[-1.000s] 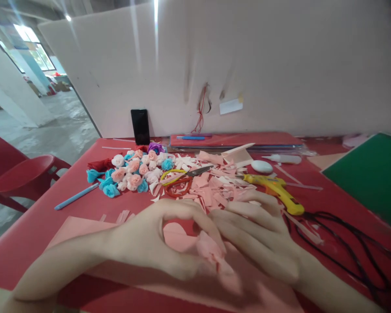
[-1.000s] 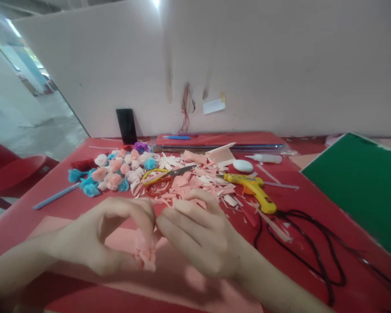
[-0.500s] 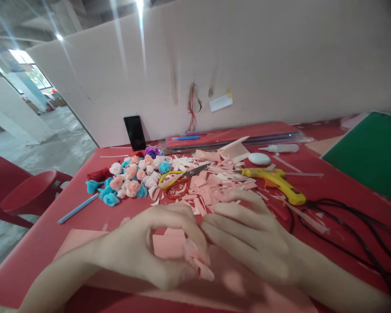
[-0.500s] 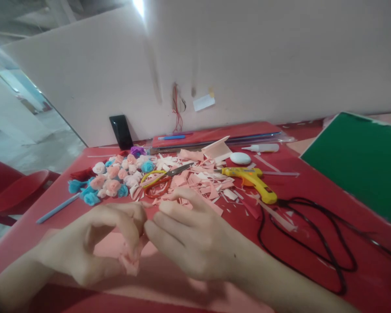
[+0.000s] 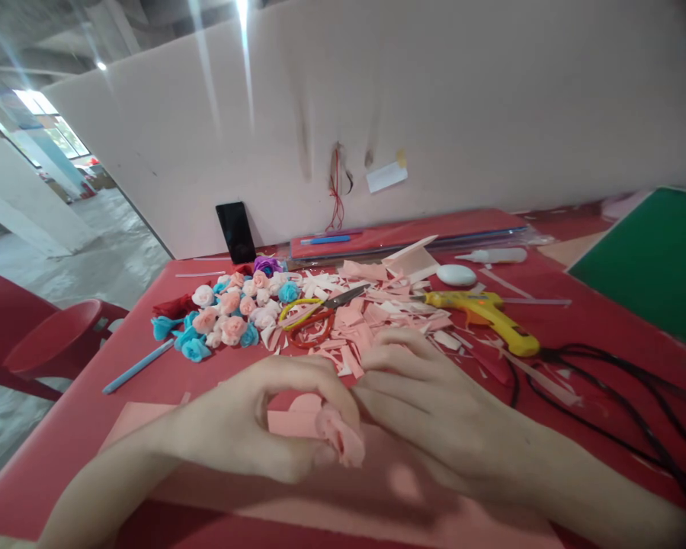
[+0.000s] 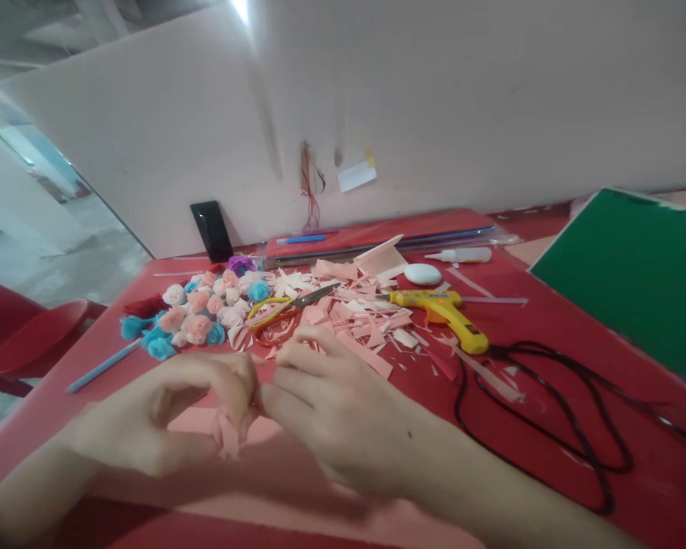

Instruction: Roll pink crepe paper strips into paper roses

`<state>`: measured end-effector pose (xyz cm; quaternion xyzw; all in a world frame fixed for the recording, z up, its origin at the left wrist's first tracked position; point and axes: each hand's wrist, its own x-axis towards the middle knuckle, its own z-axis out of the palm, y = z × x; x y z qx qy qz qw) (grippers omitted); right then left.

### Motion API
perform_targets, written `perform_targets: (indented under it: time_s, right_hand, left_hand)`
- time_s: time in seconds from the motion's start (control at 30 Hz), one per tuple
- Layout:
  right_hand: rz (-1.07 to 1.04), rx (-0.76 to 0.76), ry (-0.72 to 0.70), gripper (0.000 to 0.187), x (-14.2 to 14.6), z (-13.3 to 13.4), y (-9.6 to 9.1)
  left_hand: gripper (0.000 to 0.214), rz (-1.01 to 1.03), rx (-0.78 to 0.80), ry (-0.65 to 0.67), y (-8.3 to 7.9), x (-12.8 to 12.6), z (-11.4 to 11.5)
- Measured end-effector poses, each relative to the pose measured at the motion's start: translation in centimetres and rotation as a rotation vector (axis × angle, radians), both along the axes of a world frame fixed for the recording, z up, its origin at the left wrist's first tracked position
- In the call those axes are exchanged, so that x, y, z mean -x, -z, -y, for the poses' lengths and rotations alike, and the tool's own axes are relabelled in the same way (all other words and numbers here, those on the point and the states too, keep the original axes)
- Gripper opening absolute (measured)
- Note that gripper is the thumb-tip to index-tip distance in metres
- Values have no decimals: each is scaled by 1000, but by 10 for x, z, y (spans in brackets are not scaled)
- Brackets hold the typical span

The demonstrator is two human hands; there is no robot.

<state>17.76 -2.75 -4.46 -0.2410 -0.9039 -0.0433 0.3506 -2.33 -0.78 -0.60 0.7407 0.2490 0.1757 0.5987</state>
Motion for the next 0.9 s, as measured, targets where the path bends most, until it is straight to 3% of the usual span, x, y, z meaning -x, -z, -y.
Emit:
perform_targets:
  time_s: [0.1,0.2,0.37,0.57,0.77,0.9]
  right_hand:
    - [-31,-19,-5,32,-1,-4,1]
    - [-98,-67,-20,28,-1,-11,6]
    - [-88,-17,14,27,-5,-21,16]
    - [-60,-40,42,26,-9,-26,26]
    - [-233,134,46,27,-10,-29,24]
    - [-436,412,86,20,-9,-27,24]
  left_hand:
    - [29,10,52,-63,2,0,-1]
    - [35,-7,-14,-109,5,0,-1]
    - [25,-63,-93,-207,9,-7,-3]
    - [17,-40,-151,-227,10,-13,-5]
    - [21,75,-199,-269,12,-13,-8]
    - [21,134,-323,-320,18,-13,-9]
